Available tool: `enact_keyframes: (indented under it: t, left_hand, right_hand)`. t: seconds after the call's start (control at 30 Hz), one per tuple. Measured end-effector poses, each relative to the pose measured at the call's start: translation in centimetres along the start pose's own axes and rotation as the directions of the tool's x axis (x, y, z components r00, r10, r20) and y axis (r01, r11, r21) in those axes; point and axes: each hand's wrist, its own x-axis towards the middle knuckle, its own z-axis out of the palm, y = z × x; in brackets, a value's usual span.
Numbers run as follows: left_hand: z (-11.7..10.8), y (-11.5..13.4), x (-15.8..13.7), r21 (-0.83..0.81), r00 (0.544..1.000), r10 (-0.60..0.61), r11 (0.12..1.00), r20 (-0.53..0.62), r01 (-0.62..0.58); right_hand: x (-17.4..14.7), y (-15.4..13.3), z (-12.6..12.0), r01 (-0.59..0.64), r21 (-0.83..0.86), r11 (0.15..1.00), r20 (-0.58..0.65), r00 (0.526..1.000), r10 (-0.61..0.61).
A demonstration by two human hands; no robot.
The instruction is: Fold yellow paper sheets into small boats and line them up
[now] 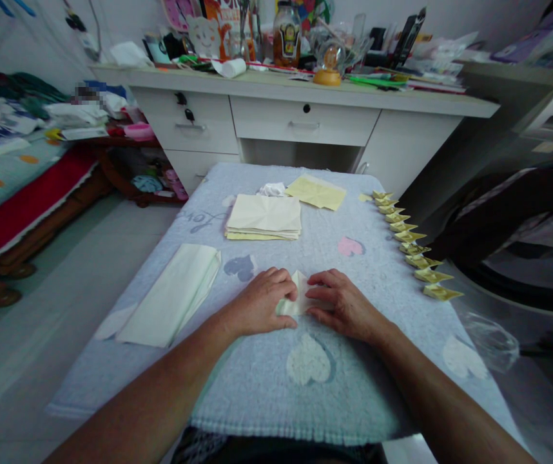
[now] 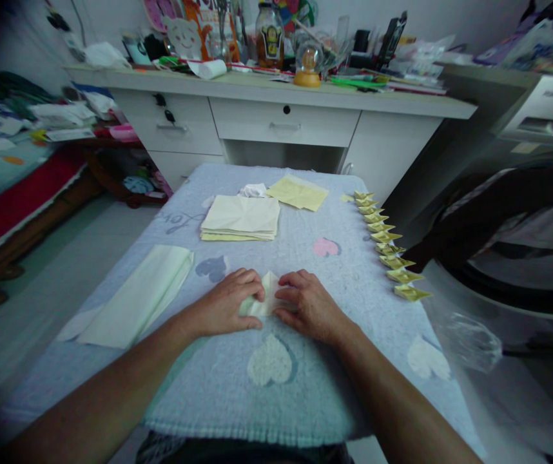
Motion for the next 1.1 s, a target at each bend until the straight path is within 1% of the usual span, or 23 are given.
enact_keyframes:
  t: [0.1,0.23,0.37,0.5,0.7,0.9,1.1]
  left_hand:
    - [-0.1,0.2,0.0,0.020,1.000,0.011,1.000,0.004,-0.011]
    - [-0.1,0.6,0.0,0.086,1.000,0.023,0.996,0.004,-0.024]
    - [0.2,0.9,0.0,0.132,0.999,0.032,0.991,-0.015,-0.029]
    - [0.4,0.8,0.1,0.155,0.998,0.062,0.986,-0.032,-0.056]
    - [0.5,0.5,0.1,0.186,0.993,0.109,0.977,-0.038,-0.100]
    - [0.5,0.3,0.1,0.182,0.993,0.111,0.978,-0.032,-0.103]
    - [0.6,0.6,0.1,0.156,0.993,0.113,0.982,-0.031,-0.107]
  right_hand:
    - [0.0,-0.1,0.0,0.013,-0.044,0.999,0.009,1.000,-0.012]
    - [0.1,-0.5,0.2,0.017,-0.142,0.990,0.035,0.999,-0.012]
    - [0.1,-0.7,0.8,0.019,-0.190,0.982,0.009,1.000,-0.018]
    - [0.3,-0.7,1.4,0.049,-0.180,0.982,-0.016,0.998,-0.053]
    - [0.5,-0.6,1.7,0.040,-0.181,0.983,-0.043,0.998,-0.048]
    - [0.4,-0.3,1.7,0.043,-0.094,0.995,-0.055,0.997,-0.048]
    - [0.3,-0.7,1.9,0.017,-0.088,0.996,-0.048,0.999,-0.021]
